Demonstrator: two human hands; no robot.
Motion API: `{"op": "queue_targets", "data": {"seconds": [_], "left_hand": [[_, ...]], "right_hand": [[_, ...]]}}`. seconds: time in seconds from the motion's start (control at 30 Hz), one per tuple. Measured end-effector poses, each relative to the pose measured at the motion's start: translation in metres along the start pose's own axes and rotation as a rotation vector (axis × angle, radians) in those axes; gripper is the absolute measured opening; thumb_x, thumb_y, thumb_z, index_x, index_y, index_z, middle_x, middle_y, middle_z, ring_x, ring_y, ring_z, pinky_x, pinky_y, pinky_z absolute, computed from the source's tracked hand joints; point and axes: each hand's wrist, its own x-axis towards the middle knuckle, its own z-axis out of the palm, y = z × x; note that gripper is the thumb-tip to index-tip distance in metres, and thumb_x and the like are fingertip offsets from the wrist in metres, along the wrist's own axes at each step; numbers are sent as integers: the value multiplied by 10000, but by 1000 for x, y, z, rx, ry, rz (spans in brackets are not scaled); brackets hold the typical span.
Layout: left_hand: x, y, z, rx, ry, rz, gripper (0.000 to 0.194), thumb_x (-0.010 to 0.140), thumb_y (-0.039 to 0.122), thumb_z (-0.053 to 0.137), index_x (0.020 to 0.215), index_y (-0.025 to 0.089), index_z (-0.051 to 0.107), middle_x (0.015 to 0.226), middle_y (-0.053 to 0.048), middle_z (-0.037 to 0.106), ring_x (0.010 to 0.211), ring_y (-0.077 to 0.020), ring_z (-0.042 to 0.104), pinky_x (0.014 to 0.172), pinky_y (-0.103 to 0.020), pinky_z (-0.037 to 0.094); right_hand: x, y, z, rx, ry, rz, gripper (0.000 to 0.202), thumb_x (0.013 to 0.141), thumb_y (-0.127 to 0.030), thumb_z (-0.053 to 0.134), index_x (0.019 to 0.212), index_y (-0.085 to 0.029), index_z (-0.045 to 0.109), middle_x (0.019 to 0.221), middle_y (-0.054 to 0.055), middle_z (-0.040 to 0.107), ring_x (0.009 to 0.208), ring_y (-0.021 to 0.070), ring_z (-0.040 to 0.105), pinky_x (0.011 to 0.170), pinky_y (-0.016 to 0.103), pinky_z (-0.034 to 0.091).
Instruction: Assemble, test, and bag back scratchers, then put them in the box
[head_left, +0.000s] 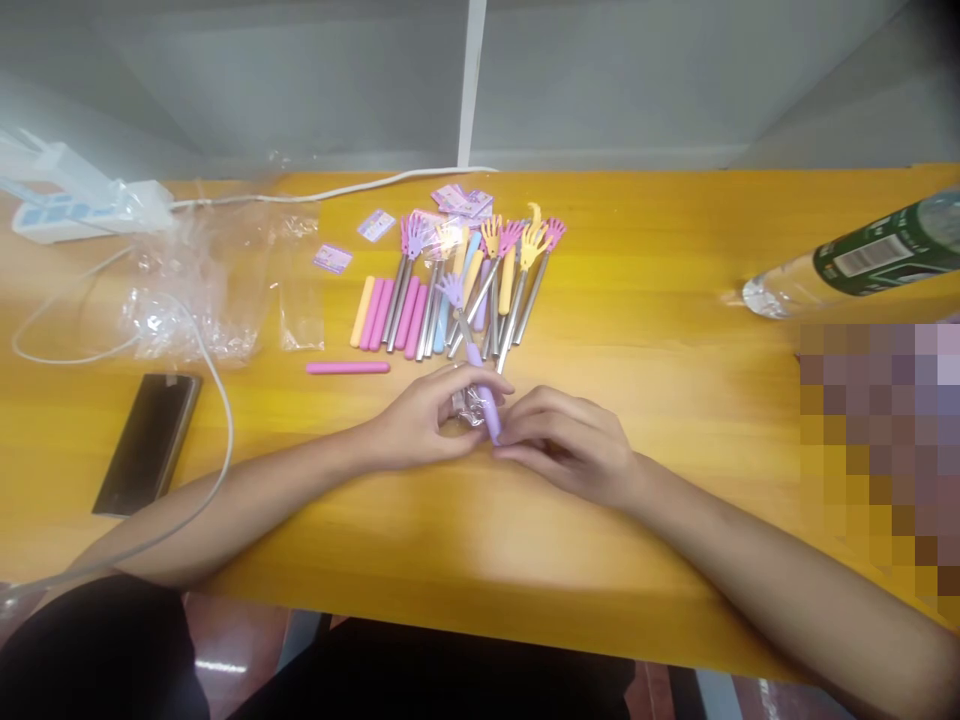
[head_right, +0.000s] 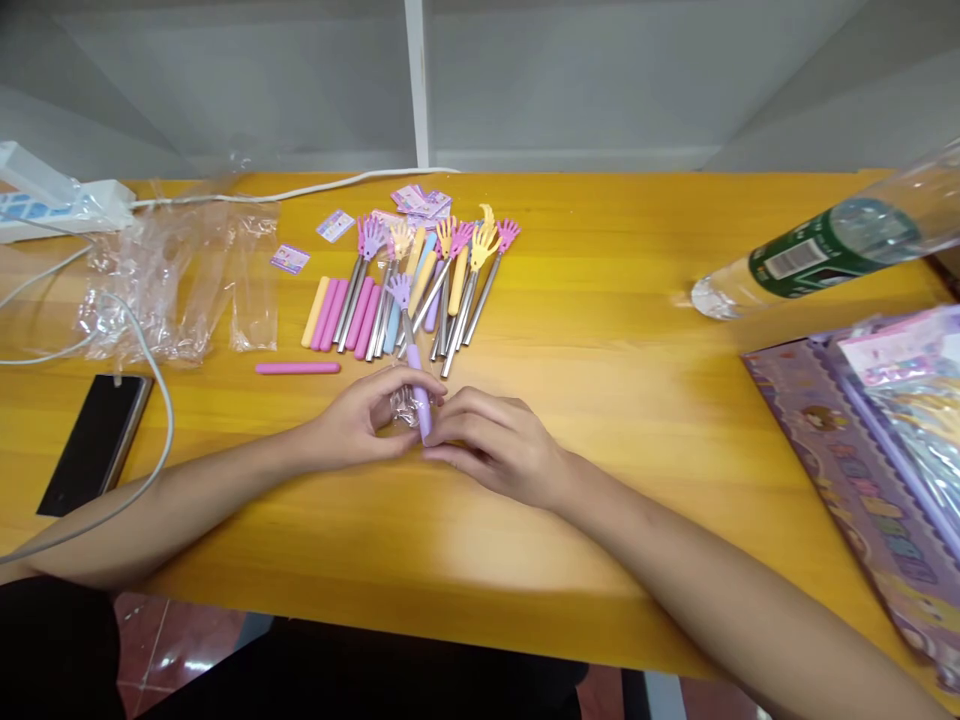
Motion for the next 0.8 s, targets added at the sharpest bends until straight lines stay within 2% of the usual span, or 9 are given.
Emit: {"op": "queue_targets", "data": {"seconds": [0.17,0.27,0.37,0.43,0.6,0.8], "left_hand": [[-1,1,2,-72,-43,-6,469,902,143,748,1345,251,640,1278,-102,688,1199,-261,697,1033,-427,596],[-2,2,2,-83,-69,-25,510,899,147,769,1376,253,622,1305,-107,692,1213,-263,697,1056,-432,588],[-3,3,3,-79,-75,-48,523,898,167,783,1386,256,619,1321,-113,694,1222,-272,696,1048,-433,596],[-3,3,3,-59,-80,-54,513,895,173,785,1375,255,624,1305,-111,700,1205,-273,699,1027,-430,603],[-3,4,3,-88,-89,-72,482,899,184,777,1355,243,633,1291,-115,699,1177,-264,704,990,-410,613],[-2,4,2,-96,-115,-102,509,888,170,778,1369,253,634,1308,-115,699,1190,-268,701,954,-398,628]], "right_hand": [[-1,1,1,-87,43,40,251,920,-93,814,1136,-169,711,1022,84,728,926,176,744,794,300,632],[0,-1,2,-115,76,62,247,909,-108,835,1107,-174,703,1008,71,701,878,155,719,734,272,605],[0,-3,3,-124,111,131,222,915,-160,847,1052,-188,675,973,45,631,690,97,591,571,238,504],[1,-3,4,-97,130,199,221,925,-203,845,1032,-198,652,952,29,591,619,77,502,519,238,446],[0,-1,7,-32,133,299,247,922,-263,856,1022,-203,638,972,24,584,614,73,489,537,254,435],[0,-3,9,-53,162,389,285,909,-276,866,960,-203,594,887,-8,566,617,76,466,556,247,406]]}}
